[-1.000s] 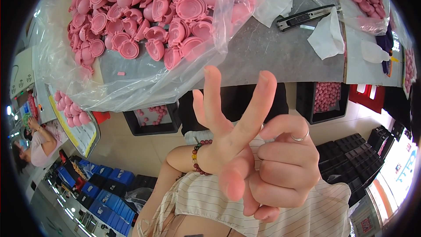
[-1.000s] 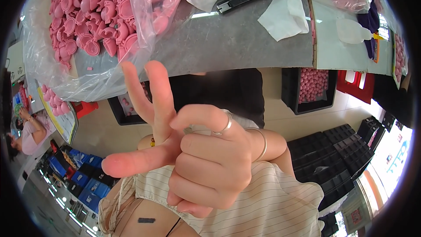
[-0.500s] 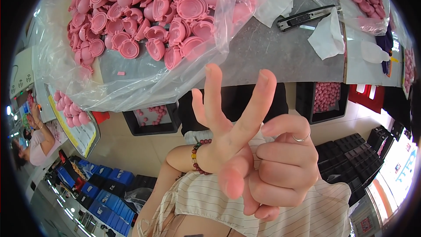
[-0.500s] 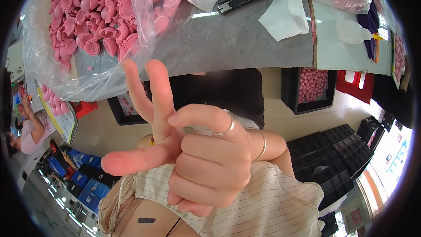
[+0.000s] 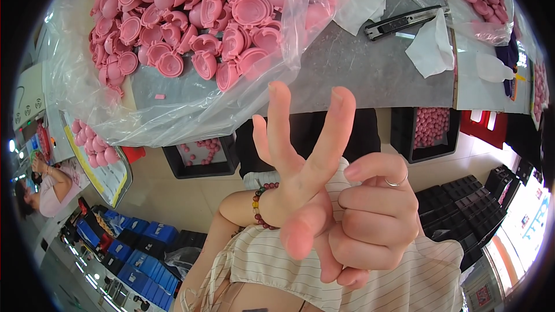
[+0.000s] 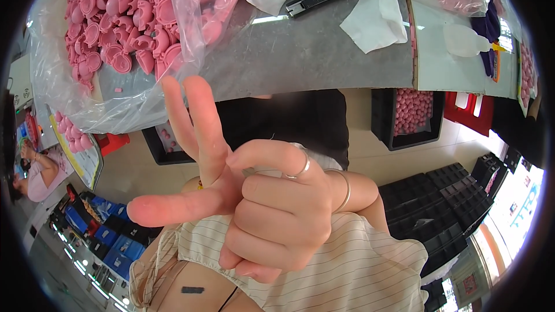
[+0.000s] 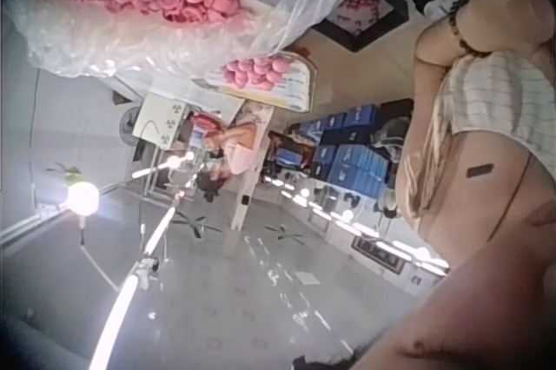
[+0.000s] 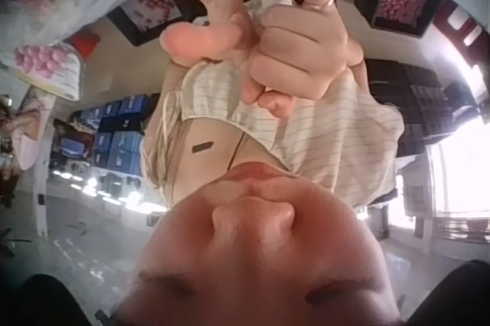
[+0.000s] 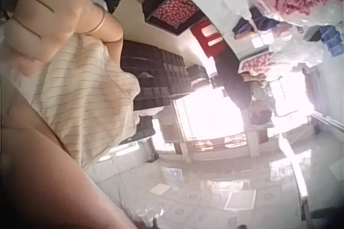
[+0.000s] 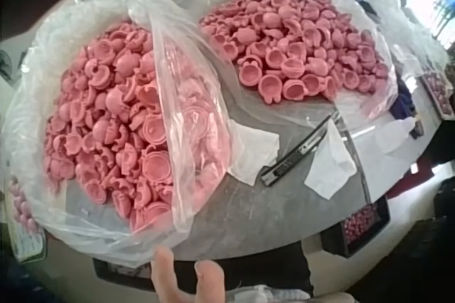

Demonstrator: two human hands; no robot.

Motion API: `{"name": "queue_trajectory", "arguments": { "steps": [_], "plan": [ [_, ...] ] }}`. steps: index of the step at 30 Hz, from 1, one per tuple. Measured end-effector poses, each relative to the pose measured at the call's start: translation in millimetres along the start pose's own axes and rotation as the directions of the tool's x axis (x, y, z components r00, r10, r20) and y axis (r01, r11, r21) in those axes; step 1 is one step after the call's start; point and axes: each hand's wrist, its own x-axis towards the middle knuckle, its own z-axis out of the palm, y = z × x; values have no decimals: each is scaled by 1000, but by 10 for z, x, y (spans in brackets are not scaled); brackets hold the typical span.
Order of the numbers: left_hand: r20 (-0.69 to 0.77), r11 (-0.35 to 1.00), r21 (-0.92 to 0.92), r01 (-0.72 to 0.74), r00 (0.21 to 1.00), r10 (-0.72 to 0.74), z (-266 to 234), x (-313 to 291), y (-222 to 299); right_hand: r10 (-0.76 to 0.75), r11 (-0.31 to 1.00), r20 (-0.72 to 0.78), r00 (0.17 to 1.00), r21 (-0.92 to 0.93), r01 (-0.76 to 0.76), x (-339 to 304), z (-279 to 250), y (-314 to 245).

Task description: Assembling pink plastic toy components by applying glue and joining pieces together.

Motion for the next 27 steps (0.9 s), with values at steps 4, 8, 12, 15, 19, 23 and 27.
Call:
{"name": "queue_trajectory", "arguments": {
  "steps": [4, 8, 12, 15, 19, 23, 27],
  "plan": [
    [-17, 998, 68, 7, 1000, -6, 17, -13, -1, -11, 999, 22, 1000, 36, 10, -13, 16, 27],
    [-23, 994, 104, 14, 1000, -12, 21, 10, 2, 16, 998, 23, 1000, 65, -18, -50, 23, 12],
    [2, 1000, 15, 23, 1000, -23, -20, 63, 0, -28, 1000, 38, 999, 6, 28, -27, 12, 39],
    [49, 984, 163, 75, 995, -84, -26, 2, 3, -21, 999, 62, 998, -37, 23, -38, 25, 32],
    [98, 929, 345, 133, 979, -177, -55, -55, 50, -32, 999, 63, 997, -15, 33, -87, 53, 23],
    [217, 908, 391, 151, 943, -251, -117, 38, 130, -15, 999, 21, 1000, -34, 15, -34, 46, 6],
    [185, 912, 362, 192, 944, -272, -157, 6, 110, 2, 998, 52, 999, -68, 1, -46, 51, 3]
  ]
}}
